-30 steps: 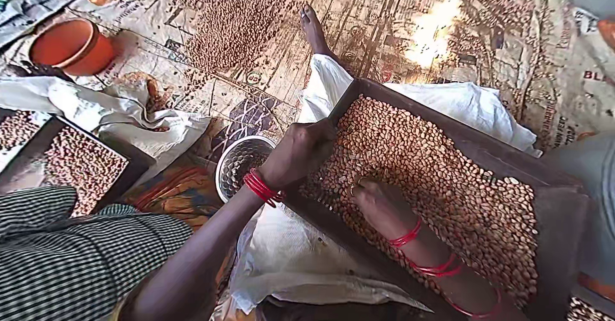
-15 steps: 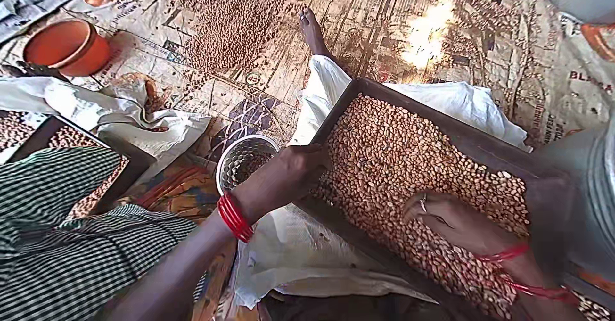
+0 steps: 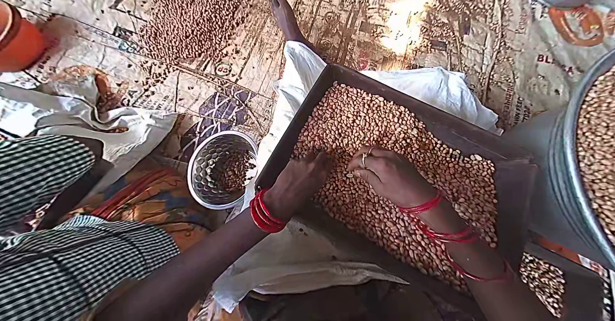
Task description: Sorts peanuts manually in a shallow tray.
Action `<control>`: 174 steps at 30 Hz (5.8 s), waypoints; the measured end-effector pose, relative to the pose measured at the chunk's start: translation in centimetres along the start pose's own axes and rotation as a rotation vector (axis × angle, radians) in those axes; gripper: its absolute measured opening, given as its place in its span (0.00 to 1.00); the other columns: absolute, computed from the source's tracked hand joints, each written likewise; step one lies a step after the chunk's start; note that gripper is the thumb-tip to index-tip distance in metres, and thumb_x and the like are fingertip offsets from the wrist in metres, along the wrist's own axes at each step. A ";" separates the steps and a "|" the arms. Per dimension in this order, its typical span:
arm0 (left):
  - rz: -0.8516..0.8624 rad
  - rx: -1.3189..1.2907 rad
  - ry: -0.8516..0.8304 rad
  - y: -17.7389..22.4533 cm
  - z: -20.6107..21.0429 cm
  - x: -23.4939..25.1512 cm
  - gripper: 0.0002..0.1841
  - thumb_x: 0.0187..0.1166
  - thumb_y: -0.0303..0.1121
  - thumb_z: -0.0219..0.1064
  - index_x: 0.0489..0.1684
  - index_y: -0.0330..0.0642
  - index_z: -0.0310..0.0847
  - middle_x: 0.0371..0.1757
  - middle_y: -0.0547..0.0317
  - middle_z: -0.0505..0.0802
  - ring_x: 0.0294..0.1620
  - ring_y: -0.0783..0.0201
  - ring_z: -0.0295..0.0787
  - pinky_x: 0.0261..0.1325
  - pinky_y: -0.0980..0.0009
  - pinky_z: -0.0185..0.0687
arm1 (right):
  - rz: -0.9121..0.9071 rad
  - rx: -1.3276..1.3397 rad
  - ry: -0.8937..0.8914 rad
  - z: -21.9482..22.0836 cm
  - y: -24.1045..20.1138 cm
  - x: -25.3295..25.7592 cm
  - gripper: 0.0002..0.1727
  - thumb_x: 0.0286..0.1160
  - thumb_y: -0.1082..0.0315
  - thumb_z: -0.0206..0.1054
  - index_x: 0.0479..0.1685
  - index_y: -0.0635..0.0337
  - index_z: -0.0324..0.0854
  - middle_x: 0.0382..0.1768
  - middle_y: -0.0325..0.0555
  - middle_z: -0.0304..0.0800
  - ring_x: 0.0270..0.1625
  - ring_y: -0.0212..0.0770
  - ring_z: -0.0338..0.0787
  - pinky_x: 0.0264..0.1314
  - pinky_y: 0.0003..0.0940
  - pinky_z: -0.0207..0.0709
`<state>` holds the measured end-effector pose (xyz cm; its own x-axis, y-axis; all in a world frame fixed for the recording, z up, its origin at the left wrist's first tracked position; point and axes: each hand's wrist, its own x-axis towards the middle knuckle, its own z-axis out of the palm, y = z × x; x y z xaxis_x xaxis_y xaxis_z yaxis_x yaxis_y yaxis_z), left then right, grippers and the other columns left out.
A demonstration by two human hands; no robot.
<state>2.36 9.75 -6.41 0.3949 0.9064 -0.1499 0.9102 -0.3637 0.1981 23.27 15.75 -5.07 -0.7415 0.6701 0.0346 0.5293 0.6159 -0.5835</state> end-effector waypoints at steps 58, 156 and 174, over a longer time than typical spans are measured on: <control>-0.431 -1.672 0.185 -5.2 -5.2 -6.0 0.29 0.87 0.36 0.28 0.21 0.54 0.76 0.19 0.76 0.82 0.17 0.85 0.69 0.20 0.88 0.61 | -0.045 -0.030 -0.220 3.9 -3.8 7.9 0.14 0.75 0.68 0.73 0.57 0.60 0.92 0.68 0.60 0.85 0.80 0.65 0.72 0.80 0.63 0.61; -0.103 0.174 -0.268 -1.4 -4.3 -0.9 0.12 0.84 0.18 0.54 0.35 0.25 0.84 0.32 0.39 0.90 0.38 0.42 0.92 0.35 0.53 0.80 | 0.353 0.243 -0.189 2.8 -2.6 4.9 0.14 0.82 0.63 0.68 0.51 0.65 0.89 0.34 0.53 0.90 0.38 0.47 0.86 0.48 0.47 0.77; -0.165 -0.106 0.264 -5.6 -4.3 -5.9 0.01 0.70 0.26 0.73 0.32 0.40 0.90 0.27 0.51 0.91 0.30 0.47 0.91 0.28 0.48 0.81 | -0.112 -0.452 -0.069 8.5 -8.1 5.9 0.11 0.75 0.79 0.61 0.38 0.70 0.91 0.26 0.61 0.90 0.29 0.59 0.93 0.26 0.46 0.80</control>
<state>-5.57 7.33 -2.47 0.1849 0.9806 0.0648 0.9355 -0.1958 0.2942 11.14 11.17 -7.00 -0.8216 0.5698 0.0145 0.5599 0.8116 -0.1664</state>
